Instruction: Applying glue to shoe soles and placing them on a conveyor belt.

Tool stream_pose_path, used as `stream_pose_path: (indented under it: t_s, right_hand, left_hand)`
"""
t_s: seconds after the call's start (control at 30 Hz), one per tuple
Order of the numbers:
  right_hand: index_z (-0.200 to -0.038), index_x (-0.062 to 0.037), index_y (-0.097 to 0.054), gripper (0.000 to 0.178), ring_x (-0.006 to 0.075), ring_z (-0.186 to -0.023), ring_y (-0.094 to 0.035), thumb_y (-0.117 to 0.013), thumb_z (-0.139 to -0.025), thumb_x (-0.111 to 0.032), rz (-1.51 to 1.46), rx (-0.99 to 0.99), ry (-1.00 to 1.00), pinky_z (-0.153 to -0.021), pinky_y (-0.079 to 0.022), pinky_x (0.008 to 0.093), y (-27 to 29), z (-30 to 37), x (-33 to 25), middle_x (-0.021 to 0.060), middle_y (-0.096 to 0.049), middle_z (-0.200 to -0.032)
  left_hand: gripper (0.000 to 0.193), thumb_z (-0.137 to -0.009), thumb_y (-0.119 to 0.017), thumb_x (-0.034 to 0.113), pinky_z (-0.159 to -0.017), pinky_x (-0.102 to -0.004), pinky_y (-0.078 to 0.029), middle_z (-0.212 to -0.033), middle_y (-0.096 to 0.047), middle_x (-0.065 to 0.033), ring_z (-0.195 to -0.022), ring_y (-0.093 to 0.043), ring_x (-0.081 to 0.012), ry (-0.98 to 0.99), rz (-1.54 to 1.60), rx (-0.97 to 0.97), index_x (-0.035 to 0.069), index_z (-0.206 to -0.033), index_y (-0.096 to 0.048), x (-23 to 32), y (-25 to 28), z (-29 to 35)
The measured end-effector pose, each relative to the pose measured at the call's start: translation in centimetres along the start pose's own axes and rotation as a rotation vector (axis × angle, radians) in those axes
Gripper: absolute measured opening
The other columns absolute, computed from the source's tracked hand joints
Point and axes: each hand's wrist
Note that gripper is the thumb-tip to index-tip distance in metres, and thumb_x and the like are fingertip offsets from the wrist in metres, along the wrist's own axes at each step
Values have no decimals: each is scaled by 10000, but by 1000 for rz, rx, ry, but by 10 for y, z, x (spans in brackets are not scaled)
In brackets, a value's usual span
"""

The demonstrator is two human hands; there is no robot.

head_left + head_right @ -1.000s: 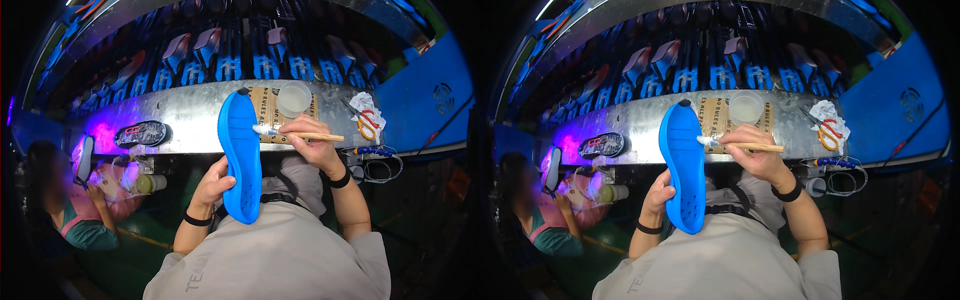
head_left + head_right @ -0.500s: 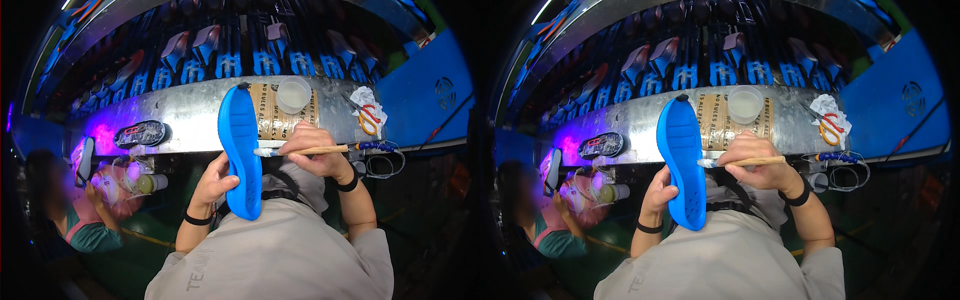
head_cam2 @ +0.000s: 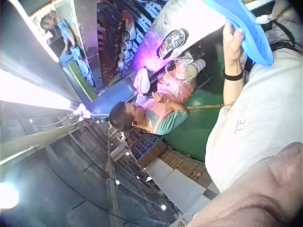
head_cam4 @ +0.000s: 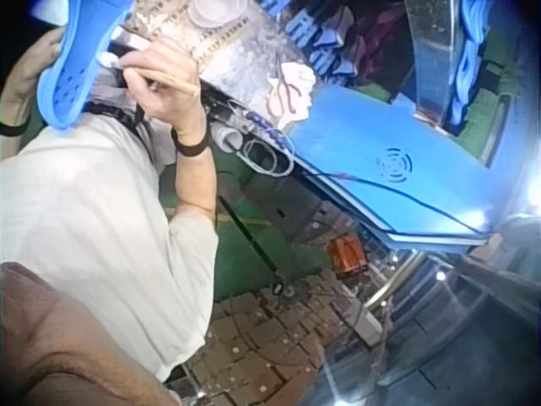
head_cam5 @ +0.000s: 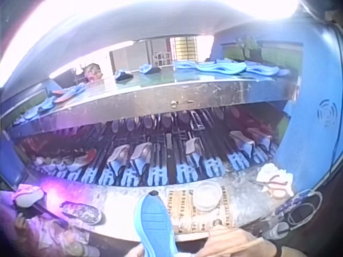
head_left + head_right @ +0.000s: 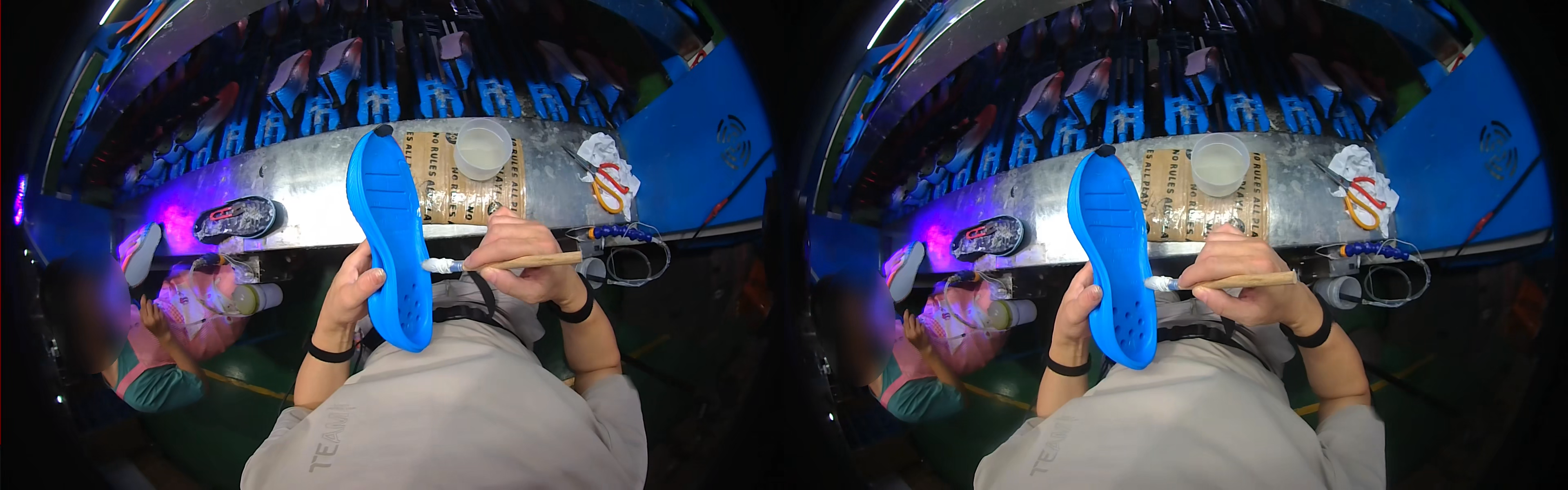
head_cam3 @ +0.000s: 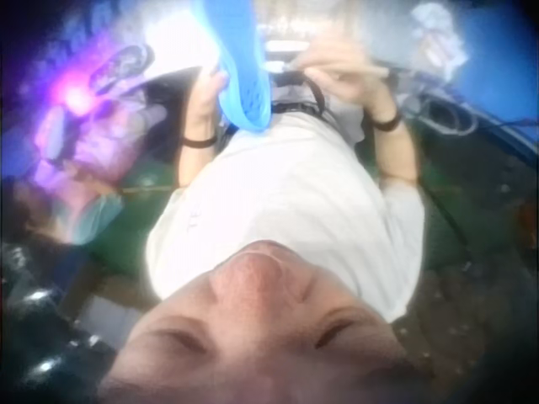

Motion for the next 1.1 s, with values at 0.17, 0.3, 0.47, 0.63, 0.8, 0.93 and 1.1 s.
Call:
stream_pose_path:
  t_s: [0.17,0.3,0.47,0.63,0.8,0.93,1.1]
  right_hand:
    - [-932,0,-735,133,210,-712,-600,-676,-820,-39,-96,179,-29,-763,-467,325,6,8,-1,95,-687,-803]
    - [-1096,42,-685,207,147,-862,-606,-589,-941,-57,-180,612,-191,-794,-487,273,4,32,28,102,-667,-1017]
    - [-1244,23,-631,274,130,-937,-597,-542,-1032,-126,-20,878,-310,-845,-494,264,14,70,95,79,-645,-1142]
    - [-1288,7,-607,293,108,-897,-537,-523,-1058,-153,56,1014,-391,-845,-466,248,16,101,139,59,-632,-1146]
    - [-1253,10,-620,272,110,-837,-515,-509,-1045,-125,146,975,-481,-786,-459,249,13,110,155,55,-608,-1085]
    - [-1249,16,-624,276,124,-823,-525,-503,-1036,-111,181,936,-474,-768,-465,262,11,110,161,61,-608,-1086]
    - [-1229,33,-631,273,128,-807,-519,-512,-1025,-104,203,961,-499,-747,-462,272,9,107,158,69,-612,-1051]
  left_hand:
    - [751,-980,-578,453,-1000,-400,-532,-1322,-601,-212,-1167,-643,-290,-60,185,78,-50,-1494,-362,-4,12,2]
    - [670,-1059,-323,485,-978,-488,-531,-1378,-568,-248,-1156,-639,-344,-130,640,49,-9,-1508,-378,-12,35,-10]
    - [776,-999,-376,610,-824,-510,-547,-1333,-541,-263,-1122,-603,-400,-157,869,220,33,-1518,-361,-13,34,4]
    - [829,-984,-414,615,-805,-513,-547,-1367,-521,-278,-1108,-595,-439,-51,704,-270,12,-1545,-317,39,29,1]
    - [807,-1025,-326,617,-800,-515,-608,-1297,-609,-302,-1111,-658,-435,-185,258,-327,-32,-1500,-389,203,-35,-75]
    - [869,-1042,-258,642,-899,-493,-585,-1260,-569,-366,-1091,-656,-447,-409,422,-334,-131,-1420,-384,283,-84,-179]
    - [702,-1059,-488,441,-902,-479,-590,-1258,-583,-372,-1097,-664,-435,-481,-57,-103,-170,-1392,-396,290,-54,-207]
Point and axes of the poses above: each hand's wrist, its own z-axis away from the middle knuckle, its own y-axis out of the back of the hand, x = y × z
